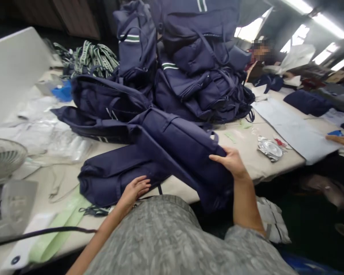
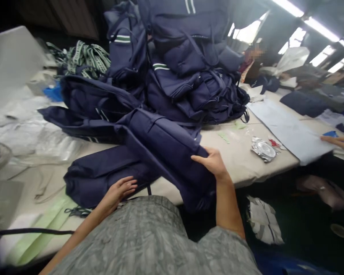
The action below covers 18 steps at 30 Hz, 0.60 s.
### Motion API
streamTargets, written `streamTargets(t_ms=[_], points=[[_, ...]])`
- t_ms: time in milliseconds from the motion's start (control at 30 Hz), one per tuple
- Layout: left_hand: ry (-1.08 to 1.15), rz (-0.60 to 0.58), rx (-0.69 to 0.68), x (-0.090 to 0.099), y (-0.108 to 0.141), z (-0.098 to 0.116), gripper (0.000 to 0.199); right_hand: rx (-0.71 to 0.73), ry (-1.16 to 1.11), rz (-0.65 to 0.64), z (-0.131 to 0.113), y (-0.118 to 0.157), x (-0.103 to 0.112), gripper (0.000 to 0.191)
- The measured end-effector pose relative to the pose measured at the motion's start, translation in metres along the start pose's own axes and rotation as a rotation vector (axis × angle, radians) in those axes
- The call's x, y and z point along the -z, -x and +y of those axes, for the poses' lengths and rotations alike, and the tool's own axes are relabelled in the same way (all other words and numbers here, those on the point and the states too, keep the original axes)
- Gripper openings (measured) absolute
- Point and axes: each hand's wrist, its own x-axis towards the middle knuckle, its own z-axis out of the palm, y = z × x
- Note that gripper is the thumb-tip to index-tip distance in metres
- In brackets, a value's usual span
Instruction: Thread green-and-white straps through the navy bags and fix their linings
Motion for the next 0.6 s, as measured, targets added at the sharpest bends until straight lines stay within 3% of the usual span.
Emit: streamTargets(t_ms=[67,133,233,367,500,600], points=[[-0.011,-0.011,-0.006,-0.005,0.001,0.002,0.054,0.070,0.115,0.202,-0.016,0.019,0.020,0.045],[-0.016,-0.012,-0.010,-0.008,0.001,0.001,0.052,0.144,0.220,0.390,-0.027,0.035,0.027,0.040],[-0.047,-0.030,-0.061,-0.012,-0.001,0.004,0.050,0.260,0.313,0.500,-0.039,0.050,0.009,0.035],[-0.093,-0.093,-0.203,-0.024,-0.002,0.037,0.054,0.349,0.325,0.283,-0.055,0.051,-0.054,0.024],[-0.148,-0.156,-0.452,-0.045,-0.002,0.082,0.065,0.288,0.383,0.010,-0.062,0.042,-0.144,0.014],[-0.279,0.021,-0.540,-0.053,-0.013,0.095,0.081,0.195,0.476,-0.169,-0.051,0.044,-0.210,0.024]])
